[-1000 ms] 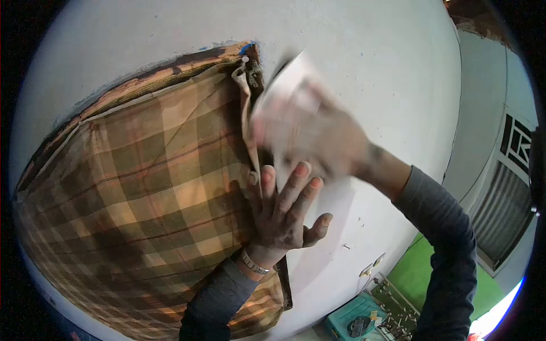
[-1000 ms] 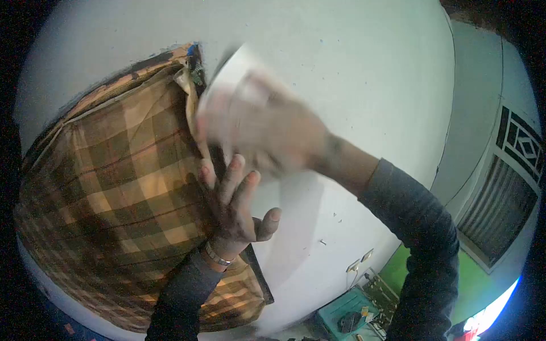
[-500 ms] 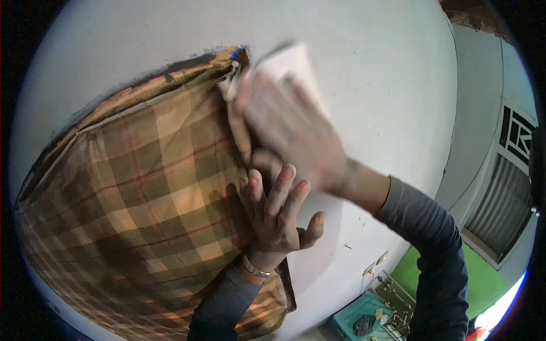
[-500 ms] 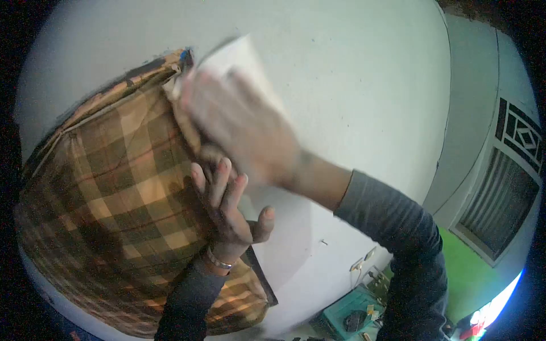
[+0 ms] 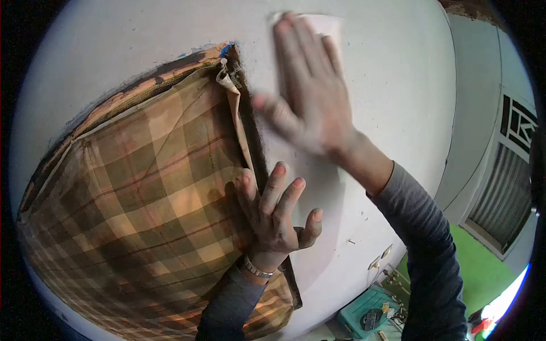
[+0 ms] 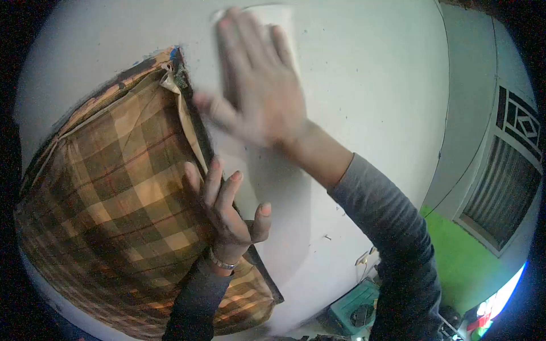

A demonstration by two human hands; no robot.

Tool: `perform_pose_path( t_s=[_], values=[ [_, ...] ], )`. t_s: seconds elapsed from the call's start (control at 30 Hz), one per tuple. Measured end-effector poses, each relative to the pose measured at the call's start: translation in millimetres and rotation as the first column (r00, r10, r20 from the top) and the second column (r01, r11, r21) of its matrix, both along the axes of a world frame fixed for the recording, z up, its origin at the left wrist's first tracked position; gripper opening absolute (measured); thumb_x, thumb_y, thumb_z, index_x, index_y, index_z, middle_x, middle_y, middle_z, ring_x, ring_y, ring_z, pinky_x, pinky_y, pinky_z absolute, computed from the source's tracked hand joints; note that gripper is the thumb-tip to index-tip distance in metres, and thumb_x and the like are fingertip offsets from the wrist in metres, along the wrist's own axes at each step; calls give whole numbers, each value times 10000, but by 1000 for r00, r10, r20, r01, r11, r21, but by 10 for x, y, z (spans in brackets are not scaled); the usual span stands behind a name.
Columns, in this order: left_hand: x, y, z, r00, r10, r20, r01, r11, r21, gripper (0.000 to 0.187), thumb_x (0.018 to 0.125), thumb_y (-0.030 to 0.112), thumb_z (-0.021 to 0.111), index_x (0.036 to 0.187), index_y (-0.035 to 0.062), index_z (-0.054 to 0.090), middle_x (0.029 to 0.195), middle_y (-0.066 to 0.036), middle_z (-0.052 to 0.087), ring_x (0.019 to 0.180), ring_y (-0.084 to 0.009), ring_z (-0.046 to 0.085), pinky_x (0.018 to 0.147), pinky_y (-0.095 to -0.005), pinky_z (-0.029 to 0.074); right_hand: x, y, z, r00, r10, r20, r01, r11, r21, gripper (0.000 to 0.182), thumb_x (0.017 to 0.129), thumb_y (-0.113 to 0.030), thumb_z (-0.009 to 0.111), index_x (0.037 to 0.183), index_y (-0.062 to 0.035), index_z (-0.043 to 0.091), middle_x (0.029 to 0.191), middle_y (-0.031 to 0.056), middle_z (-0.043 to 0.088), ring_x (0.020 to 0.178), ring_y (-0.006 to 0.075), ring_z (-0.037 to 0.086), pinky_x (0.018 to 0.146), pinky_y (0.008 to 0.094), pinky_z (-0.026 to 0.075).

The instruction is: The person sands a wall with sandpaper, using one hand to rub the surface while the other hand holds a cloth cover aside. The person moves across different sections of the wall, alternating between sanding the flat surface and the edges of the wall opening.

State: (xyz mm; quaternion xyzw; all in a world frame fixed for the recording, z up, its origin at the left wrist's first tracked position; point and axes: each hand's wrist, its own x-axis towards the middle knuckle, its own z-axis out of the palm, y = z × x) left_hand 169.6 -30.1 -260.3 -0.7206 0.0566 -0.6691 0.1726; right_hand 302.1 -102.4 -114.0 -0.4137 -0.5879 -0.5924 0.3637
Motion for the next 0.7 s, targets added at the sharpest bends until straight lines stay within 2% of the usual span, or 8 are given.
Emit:
perform_pose_path(
  t_s=[0.1, 0.2, 0.3, 0.37, 0.43, 0.53, 0.63, 0.7],
  values=[
    [0, 49, -2, 1000, 13, -19, -13, 1000, 16, 613, 962, 475, 563, 1350, 13, 455, 1533, -240, 369, 1496, -552, 151, 1196, -694, 114, -184, 3, -190, 976, -49, 210, 98, 968, -229, 829, 956, -592, 504, 1581, -68, 355, 1647, 140, 334, 1545, 298, 269, 1255, 538, 138],
    [41, 14, -8, 999, -47, 28, 47, 999, -3, 550, 974, 444, 554, 1348, 44, 505, 1520, -200, 432, 1514, -503, 174, 1211, -645, 132, -66, -67, -9, 992, 12, 126, 14, 979, -205, 681, 1004, -471, 481, 1575, -114, 387, 1639, 103, 364, 1536, 271, 296, 1259, 516, 157],
    [32, -22, -10, 994, -89, 60, 90, 995, -28, 495, 985, 414, 547, 1349, 79, 547, 1502, -160, 498, 1533, -450, 199, 1229, -595, 145, -9, 41, 5, 990, 36, -139, -15, 988, 153, 638, 1010, -415, 478, 1583, -151, 385, 1643, 71, 365, 1535, 250, 303, 1263, 502, 159],
    [28, -4, 29, 996, -78, 43, 79, 997, -22, 488, 983, 409, 550, 1343, 80, 551, 1499, -159, 502, 1534, -449, 200, 1231, -593, 143, -104, -18, -160, 939, -172, 299, 235, 953, -190, 662, 1004, -408, 484, 1590, -122, 367, 1640, 113, 360, 1533, 284, 303, 1258, 499, 155],
    [49, -4, 9, 994, -82, 67, 82, 997, -5, 485, 980, 406, 553, 1339, 80, 553, 1491, -159, 511, 1531, -450, 207, 1230, -591, 149, -88, -84, -154, 961, -28, 276, 116, 944, -309, 703, 987, -426, 493, 1588, -87, 356, 1638, 133, 357, 1540, 321, 275, 1257, 505, 137],
    [40, -5, 2, 993, -99, 59, 101, 994, -31, 480, 978, 407, 556, 1333, 83, 558, 1482, -157, 524, 1532, -446, 208, 1231, -589, 150, 30, -104, -22, 999, 38, -12, -39, 997, -67, 652, 1001, -359, 460, 1583, -81, 361, 1631, 144, 365, 1536, 322, 283, 1253, 526, 137],
    [42, 6, -15, 994, -93, 58, 94, 995, -14, 477, 976, 403, 562, 1330, 84, 557, 1476, -158, 529, 1528, -445, 220, 1231, -589, 151, -61, -106, -106, 999, 37, 34, -30, 985, -171, 625, 1001, -342, 445, 1574, -101, 389, 1627, 165, 362, 1530, 306, 303, 1243, 568, 141],
    [50, 18, 10, 995, -84, 46, 84, 996, 5, 475, 974, 400, 565, 1329, 84, 555, 1471, -161, 533, 1525, -444, 229, 1230, -590, 154, -112, -131, -265, 955, 63, 289, 61, 914, -401, 568, 1029, -346, 422, 1554, -129, 431, 1606, 138, 405, 1516, 285, 340, 1245, 544, 170]
  ],
)
